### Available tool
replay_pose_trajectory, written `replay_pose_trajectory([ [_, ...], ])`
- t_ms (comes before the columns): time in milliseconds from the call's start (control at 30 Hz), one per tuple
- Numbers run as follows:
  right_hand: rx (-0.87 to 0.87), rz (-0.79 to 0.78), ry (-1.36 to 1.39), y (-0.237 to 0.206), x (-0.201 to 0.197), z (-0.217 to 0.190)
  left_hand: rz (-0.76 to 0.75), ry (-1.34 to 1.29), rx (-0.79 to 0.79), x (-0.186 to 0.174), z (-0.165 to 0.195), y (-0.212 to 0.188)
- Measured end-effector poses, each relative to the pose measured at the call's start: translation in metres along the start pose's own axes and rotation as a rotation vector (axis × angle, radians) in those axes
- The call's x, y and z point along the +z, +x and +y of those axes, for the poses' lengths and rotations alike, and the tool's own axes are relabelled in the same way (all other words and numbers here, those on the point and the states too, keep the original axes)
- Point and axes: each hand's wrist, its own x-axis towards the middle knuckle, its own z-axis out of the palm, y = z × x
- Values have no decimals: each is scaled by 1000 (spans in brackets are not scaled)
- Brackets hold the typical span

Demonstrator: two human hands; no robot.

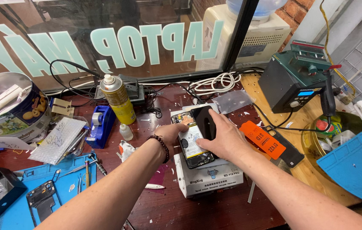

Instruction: The person removes a smartphone screen from the chassis, then applies adhesive to the phone frame. The person handles the screen, phone chassis, and adhesive tube during the process.

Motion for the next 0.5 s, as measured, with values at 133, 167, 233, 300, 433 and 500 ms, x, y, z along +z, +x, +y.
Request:
replay_pose_trajectory([
  [133, -1, 17, 1, -1, 1, 3, -89, 0, -35, -5, -8, -2],
  [167, -3, 21, 2, -1, 1, 4, -120, -8, -40, -6, -11, -1],
  [233, -17, 26, 4, 1, 3, 4, -174, -30, -46, -12, -16, 1],
  [300, -11, 24, -3, 2, 4, 4, -179, -37, -46, -17, -19, 5],
  [433, 6, 13, -9, 3, 4, 4, -172, -61, -45, -20, -23, 14],
  [500, 2, 23, -14, 4, 4, 4, -180, -82, -49, -22, -23, 16],
])
